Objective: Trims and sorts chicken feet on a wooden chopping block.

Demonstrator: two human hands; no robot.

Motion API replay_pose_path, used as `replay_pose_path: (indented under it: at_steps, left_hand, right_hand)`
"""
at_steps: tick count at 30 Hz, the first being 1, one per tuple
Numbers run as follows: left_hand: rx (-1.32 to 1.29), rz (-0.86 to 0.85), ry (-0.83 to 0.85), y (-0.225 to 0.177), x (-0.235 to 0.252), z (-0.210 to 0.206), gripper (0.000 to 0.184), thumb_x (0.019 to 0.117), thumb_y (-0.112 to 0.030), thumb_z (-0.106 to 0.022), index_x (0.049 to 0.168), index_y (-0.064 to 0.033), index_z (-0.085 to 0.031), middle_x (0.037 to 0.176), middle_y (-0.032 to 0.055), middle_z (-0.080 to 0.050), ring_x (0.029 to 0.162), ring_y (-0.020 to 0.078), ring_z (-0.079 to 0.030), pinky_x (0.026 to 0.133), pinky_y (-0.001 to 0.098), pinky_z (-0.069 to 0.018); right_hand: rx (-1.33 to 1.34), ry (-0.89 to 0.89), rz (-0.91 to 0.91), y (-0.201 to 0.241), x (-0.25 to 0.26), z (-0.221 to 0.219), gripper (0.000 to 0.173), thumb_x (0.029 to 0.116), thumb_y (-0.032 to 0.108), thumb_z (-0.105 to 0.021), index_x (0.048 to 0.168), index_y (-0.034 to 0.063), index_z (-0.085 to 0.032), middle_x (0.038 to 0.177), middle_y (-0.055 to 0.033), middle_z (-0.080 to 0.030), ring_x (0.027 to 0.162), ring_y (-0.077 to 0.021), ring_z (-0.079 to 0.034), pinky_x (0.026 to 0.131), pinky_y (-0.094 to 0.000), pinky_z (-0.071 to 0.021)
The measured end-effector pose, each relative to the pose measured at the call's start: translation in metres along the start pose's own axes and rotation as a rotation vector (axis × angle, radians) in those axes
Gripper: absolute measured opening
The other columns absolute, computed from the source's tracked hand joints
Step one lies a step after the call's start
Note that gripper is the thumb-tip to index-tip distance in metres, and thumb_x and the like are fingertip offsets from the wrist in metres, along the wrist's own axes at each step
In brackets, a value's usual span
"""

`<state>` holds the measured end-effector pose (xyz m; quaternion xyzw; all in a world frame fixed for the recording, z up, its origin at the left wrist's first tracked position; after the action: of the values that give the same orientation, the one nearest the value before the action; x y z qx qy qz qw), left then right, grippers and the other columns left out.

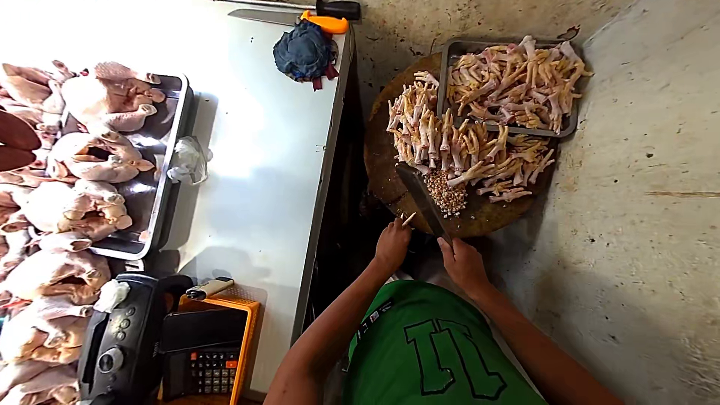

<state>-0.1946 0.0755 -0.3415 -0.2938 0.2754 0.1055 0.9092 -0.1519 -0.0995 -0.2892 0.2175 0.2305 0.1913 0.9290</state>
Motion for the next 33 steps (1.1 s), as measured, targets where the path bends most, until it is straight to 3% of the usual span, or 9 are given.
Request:
replay_pose_path:
  at_steps: [3, 5, 7, 10, 16, 18, 21, 28, 33]
  left_hand:
    - [-0.031, 0.051, 0.021, 0.000, 0.004, -0.003, 0.036, 0.1016, 0.002, -0.046, 0.134, -0.0022, -0.059, 0.139, 0.0272, -0.052, 0.121, 0.0418, -0.061, 0.098, 0.0501, -0.0541]
    - [-0.133, 0.023, -0.082, 0.006, 0.000, -0.005, 0.032, 0.1041, -0.003, -0.044, 0.132, -0.0005, -0.060, 0.135, 0.0255, -0.055, 0.116, 0.0388, -0.064, 0.096, 0.0477, -0.0554]
    - [-0.294, -0.060, -0.377, 0.009, -0.008, -0.012, 0.026, 0.1041, -0.007, -0.047, 0.119, 0.0050, -0.065, 0.122, 0.0252, -0.063, 0.105, 0.0352, -0.069, 0.090, 0.0440, -0.0583]
    - [-0.428, -0.092, -0.657, 0.000, -0.009, -0.011, 0.021, 0.1022, -0.006, -0.053, 0.111, 0.0086, -0.065, 0.117, 0.0263, -0.065, 0.100, 0.0343, -0.071, 0.086, 0.0424, -0.0605]
    - [-0.234, 0.136, -0.199, -0.016, 0.014, -0.014, 0.034, 0.1039, -0.005, -0.046, 0.134, 0.0010, -0.059, 0.134, 0.0277, -0.055, 0.114, 0.0396, -0.065, 0.094, 0.0472, -0.0561]
    - [-0.219, 0.185, -0.136, -0.022, 0.015, -0.008, 0.036, 0.1041, -0.005, -0.045, 0.138, 0.0007, -0.056, 0.139, 0.0275, -0.052, 0.116, 0.0395, -0.064, 0.095, 0.0468, -0.0560]
    - [-0.214, 0.225, -0.096, -0.024, 0.017, -0.005, 0.039, 0.1035, -0.003, -0.046, 0.142, -0.0009, -0.052, 0.143, 0.0268, -0.049, 0.119, 0.0394, -0.063, 0.096, 0.0462, -0.0560]
    - [-0.221, 0.195, -0.128, -0.017, 0.013, -0.011, 0.036, 0.1043, -0.005, -0.045, 0.139, -0.0017, -0.057, 0.140, 0.0265, -0.052, 0.118, 0.0388, -0.064, 0.095, 0.0464, -0.0559]
    - [-0.208, 0.222, -0.098, -0.021, 0.014, -0.010, 0.037, 0.1038, -0.006, -0.046, 0.139, -0.0022, -0.056, 0.137, 0.0252, -0.053, 0.116, 0.0369, -0.064, 0.095, 0.0447, -0.0563]
  right_hand:
    - [-0.086, 0.337, -0.217, -0.015, 0.019, -0.011, 0.045, 0.1123, 0.036, -0.039, 0.139, 0.0045, -0.058, 0.105, -0.0227, -0.072, 0.101, -0.0408, -0.071, 0.088, -0.0582, -0.0541]
    - [-0.009, 0.343, -0.250, -0.027, 0.025, -0.010, 0.045, 0.1113, 0.038, -0.042, 0.133, 0.0031, -0.061, 0.099, -0.0231, -0.070, 0.096, -0.0409, -0.070, 0.085, -0.0594, -0.0532]
    - [0.026, 0.297, -0.267, -0.034, 0.026, -0.005, 0.044, 0.1110, 0.038, -0.044, 0.128, 0.0018, -0.063, 0.093, -0.0222, -0.069, 0.091, -0.0397, -0.069, 0.082, -0.0588, -0.0532]
    - [0.002, 0.238, -0.306, -0.027, 0.024, 0.007, 0.045, 0.1116, 0.037, -0.043, 0.131, 0.0010, -0.061, 0.094, -0.0231, -0.070, 0.092, -0.0407, -0.070, 0.082, -0.0590, -0.0533]
    - [0.037, -0.093, -0.113, 0.006, 0.000, 0.011, 0.045, 0.1092, 0.031, -0.047, 0.107, -0.0092, -0.066, 0.075, -0.0207, -0.065, 0.071, -0.0371, -0.068, 0.067, -0.0542, -0.0543]
    - [0.031, -0.055, -0.139, 0.007, -0.002, -0.001, 0.043, 0.1097, 0.029, -0.047, 0.119, -0.0084, -0.065, 0.082, -0.0224, -0.069, 0.077, -0.0388, -0.070, 0.071, -0.0552, -0.0559]
    - [-0.050, 0.256, -0.334, -0.002, 0.010, -0.017, 0.045, 0.1125, 0.033, -0.040, 0.143, 0.0035, -0.054, 0.102, -0.0226, -0.072, 0.099, -0.0404, -0.071, 0.088, -0.0569, -0.0549]
    - [0.107, -0.023, -0.164, 0.005, -0.002, -0.003, 0.042, 0.1095, 0.030, -0.048, 0.120, -0.0072, -0.065, 0.077, -0.0192, -0.067, 0.072, -0.0351, -0.068, 0.069, -0.0530, -0.0547]
    - [-0.058, 0.283, -0.333, 0.003, 0.014, -0.020, 0.044, 0.1124, 0.034, -0.040, 0.141, 0.0042, -0.056, 0.104, -0.0218, -0.072, 0.101, -0.0399, -0.071, 0.088, -0.0562, -0.0553]
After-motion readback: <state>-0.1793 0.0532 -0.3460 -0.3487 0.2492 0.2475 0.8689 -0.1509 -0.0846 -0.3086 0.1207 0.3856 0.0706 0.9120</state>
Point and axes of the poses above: each hand's wrist, its own x-axis towards the middle knuckle, its own z-axis out of the back of the hand, y = z × x, the point moved 1 cm from there along x, towards the middle knuckle
